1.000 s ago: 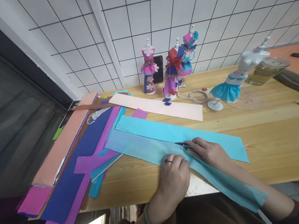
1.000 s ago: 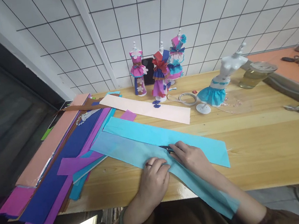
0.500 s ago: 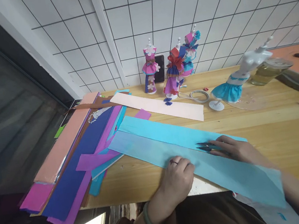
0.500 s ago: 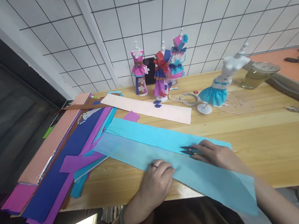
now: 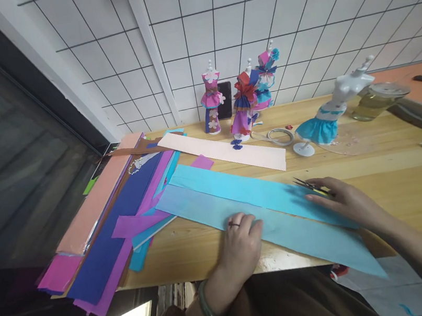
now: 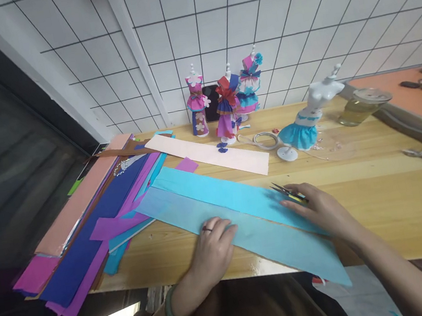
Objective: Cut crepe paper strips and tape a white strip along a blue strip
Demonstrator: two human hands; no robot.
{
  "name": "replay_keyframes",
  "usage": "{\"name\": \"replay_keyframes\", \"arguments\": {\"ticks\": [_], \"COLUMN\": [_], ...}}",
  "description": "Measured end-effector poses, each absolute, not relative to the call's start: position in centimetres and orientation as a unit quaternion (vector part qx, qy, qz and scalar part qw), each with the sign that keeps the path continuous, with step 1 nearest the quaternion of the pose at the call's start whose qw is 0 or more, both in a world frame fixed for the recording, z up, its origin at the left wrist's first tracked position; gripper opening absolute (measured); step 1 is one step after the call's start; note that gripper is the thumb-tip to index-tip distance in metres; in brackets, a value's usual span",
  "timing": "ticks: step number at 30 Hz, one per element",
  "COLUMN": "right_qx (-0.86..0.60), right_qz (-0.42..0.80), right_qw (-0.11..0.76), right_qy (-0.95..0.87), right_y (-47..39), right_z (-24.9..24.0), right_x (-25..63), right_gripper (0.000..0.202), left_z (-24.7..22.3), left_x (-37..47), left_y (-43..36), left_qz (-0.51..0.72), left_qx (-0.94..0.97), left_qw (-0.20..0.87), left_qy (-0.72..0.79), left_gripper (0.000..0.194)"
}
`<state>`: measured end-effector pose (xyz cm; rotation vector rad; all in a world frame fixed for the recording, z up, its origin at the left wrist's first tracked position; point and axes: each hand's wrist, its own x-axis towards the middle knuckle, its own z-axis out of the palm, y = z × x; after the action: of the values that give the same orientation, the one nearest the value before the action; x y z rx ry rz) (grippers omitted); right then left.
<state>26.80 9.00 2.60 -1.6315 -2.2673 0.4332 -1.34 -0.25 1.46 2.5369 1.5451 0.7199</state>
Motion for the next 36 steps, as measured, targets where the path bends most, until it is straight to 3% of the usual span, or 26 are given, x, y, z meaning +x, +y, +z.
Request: {"name": "replay_keyframes", "arguments": {"ticks": [3, 9, 13, 23, 28, 36], "right_qx": [-0.547, -0.502, -0.517, -0.535, -0.589, -0.671], "right_qz": [0.119, 0.215, 0.256, 0.284, 0.266, 0.273], "right_qw": [0.145, 0.070, 0.046, 0.113, 0.190, 0.207], "right_qy": [-0.816, -0.835, -0.815, -0.788, -0.739, -0.658], "right_y": [10.7, 13.6, 14.4, 15.4, 14.2, 10.2], "right_z": [2.0, 2.1, 3.4, 5.3, 5.0, 3.1], "right_x": [25.4, 23.7, 23.5, 24.3, 24.8, 25.1], "right_gripper": [0.053, 0.035, 0.033, 0.037, 0.038, 0.042], "left_z": [2.0, 4.6, 6.9, 11.2, 9.3, 3.6], "left_x": [-2.6, -3.8, -3.3, -2.4, -2.8, -4.0], "left_y": [0.4, 3.6, 6.0, 8.5, 7.8, 6.5], "left_qz": [0.245, 0.248, 0.214, 0.221, 0.299, 0.328], "left_qx": [0.814, 0.807, 0.807, 0.825, 0.841, 0.800], "left_qw": [0.057, 0.138, 0.167, 0.127, 0.113, 0.094], "left_qy": [0.523, 0.517, 0.524, 0.503, 0.436, 0.493], "left_gripper": [0.022, 0.023, 0.023, 0.023, 0.023, 0.017]}}
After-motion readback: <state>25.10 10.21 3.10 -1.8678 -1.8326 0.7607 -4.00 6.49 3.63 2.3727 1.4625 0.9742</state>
